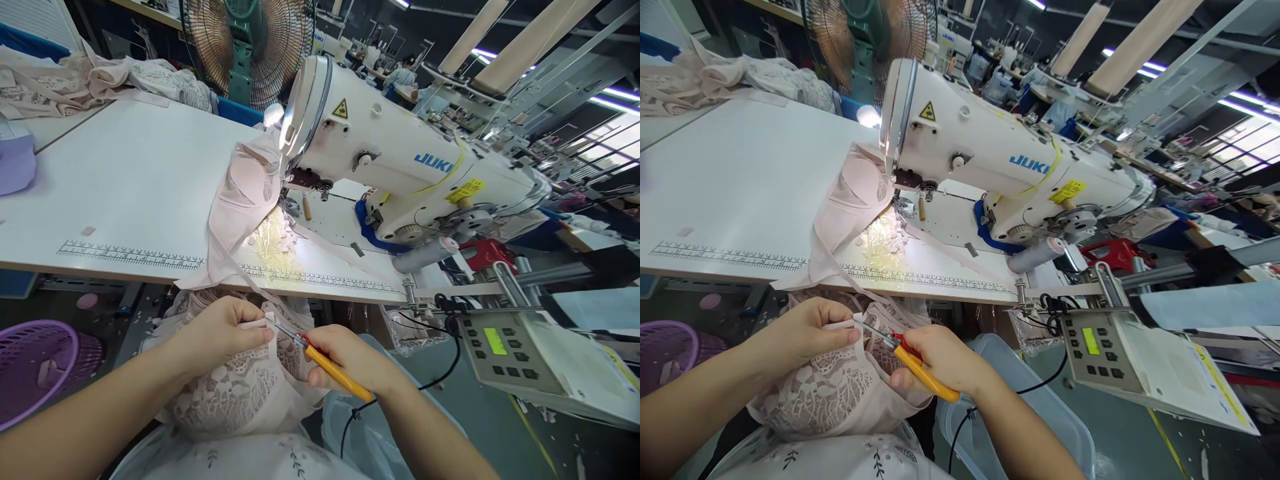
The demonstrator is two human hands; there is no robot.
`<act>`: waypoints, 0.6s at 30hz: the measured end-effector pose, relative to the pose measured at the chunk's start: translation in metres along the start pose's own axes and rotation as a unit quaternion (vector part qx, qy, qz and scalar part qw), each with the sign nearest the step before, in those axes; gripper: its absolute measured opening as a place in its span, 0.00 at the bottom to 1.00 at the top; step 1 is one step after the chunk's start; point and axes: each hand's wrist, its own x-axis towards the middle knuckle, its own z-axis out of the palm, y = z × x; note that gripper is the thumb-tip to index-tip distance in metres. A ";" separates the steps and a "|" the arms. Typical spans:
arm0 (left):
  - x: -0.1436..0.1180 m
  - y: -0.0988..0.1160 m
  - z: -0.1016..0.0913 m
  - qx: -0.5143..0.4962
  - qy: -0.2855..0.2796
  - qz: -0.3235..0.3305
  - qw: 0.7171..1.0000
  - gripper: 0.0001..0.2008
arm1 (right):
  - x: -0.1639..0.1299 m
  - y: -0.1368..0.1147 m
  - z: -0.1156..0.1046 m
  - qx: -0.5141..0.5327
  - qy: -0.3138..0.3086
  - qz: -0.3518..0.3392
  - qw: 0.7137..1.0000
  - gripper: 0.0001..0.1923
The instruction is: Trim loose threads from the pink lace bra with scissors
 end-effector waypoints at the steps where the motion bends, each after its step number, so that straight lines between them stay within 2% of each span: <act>1: 0.001 -0.002 -0.001 -0.013 -0.009 -0.001 1.000 0.17 | 0.000 0.000 -0.001 -0.006 -0.005 -0.006 1.000 0.37; 5: 0.004 -0.002 -0.003 -0.036 -0.024 -0.010 0.999 0.15 | 0.002 -0.001 -0.004 -0.034 -0.024 -0.006 0.999 0.36; 10: 0.003 0.007 -0.002 -0.050 -0.055 -0.029 0.997 0.11 | 0.005 -0.004 -0.003 -0.050 -0.024 0.004 0.998 0.34; 18: 0.007 0.005 -0.005 -0.051 -0.057 -0.046 0.996 0.12 | 0.002 -0.002 0.000 -0.021 -0.031 -0.001 0.999 0.39</act>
